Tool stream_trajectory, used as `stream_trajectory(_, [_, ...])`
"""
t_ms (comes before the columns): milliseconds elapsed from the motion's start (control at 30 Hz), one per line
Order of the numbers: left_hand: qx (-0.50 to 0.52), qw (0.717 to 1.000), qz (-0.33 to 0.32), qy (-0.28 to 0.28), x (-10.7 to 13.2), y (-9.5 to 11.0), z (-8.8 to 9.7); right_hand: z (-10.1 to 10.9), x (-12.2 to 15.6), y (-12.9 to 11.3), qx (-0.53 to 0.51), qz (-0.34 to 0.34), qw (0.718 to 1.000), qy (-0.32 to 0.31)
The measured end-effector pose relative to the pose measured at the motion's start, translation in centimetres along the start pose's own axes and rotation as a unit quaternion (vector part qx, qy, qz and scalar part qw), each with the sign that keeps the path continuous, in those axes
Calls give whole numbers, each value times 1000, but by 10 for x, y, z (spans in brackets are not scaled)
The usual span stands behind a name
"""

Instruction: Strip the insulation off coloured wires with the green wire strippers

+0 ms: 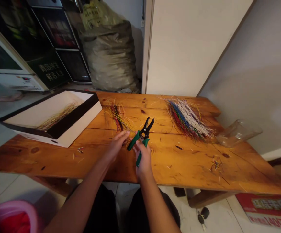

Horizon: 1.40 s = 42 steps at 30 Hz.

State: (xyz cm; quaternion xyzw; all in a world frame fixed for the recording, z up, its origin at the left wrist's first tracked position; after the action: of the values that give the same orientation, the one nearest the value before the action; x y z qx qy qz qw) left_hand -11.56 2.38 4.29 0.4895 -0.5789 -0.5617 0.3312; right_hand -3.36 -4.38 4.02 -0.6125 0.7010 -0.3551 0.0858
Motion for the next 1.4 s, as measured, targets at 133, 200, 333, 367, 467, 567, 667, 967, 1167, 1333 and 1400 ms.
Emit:
stream_trajectory(133, [-19, 997, -12, -78, 2, 0, -2, 2, -1, -2, 15, 7, 1000, -16])
stream_trajectory(200, [-32, 996, -51, -67, 2, 2, 0, 2, 0, -2, 19, 8, 1000, -21])
stream_trajectory(333, [-23, 995, -95, 18, 0, 9, 6, 5, 1, -1, 59, -2, 998, -4])
stream_trajectory(367, [-2, 994, -99, 47, -1, 11, 8, 6, 1, 0, 76, -11, 997, 6])
stream_trajectory(467, [74, 982, -116, 127, -4, 16, 13, 10, -1, 8, 139, -64, 988, 19])
stream_trajectory(567, [106, 975, -122, 150, -7, 18, 16, 12, -4, 16, 210, -103, 972, 8])
stream_trajectory(667, [94, 977, -116, 149, -8, 17, 17, 13, -3, 20, 260, -103, 960, 5])
stream_trajectory(967, [-17, 977, -132, 164, -4, 12, 27, 5, 8, 17, 312, -101, 944, -19])
stream_trajectory(1167, [-59, 980, -135, 133, -2, 13, 27, 4, 8, 18, 343, -83, 936, -9])
stream_trajectory(1333, [-71, 981, -132, 123, -1, 15, 24, 1, 9, 16, 344, -77, 936, -8])
stream_trajectory(1400, [-62, 982, -130, 124, -1, 16, 23, 1, 10, 16, 338, -75, 938, -6])
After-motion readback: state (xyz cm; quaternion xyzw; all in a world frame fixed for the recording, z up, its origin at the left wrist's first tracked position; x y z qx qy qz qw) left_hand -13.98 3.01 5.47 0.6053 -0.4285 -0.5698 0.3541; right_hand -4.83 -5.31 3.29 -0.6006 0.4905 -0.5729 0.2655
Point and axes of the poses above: each hand's wrist, its own x-axis away from the middle knuckle, its own z-axis out of the back of the hand, y = z × x, the point moved 2 cm from there along -x, towards the middle knuckle, and after that the axes turned 14 degrees about -z, right-handed, at the moved point
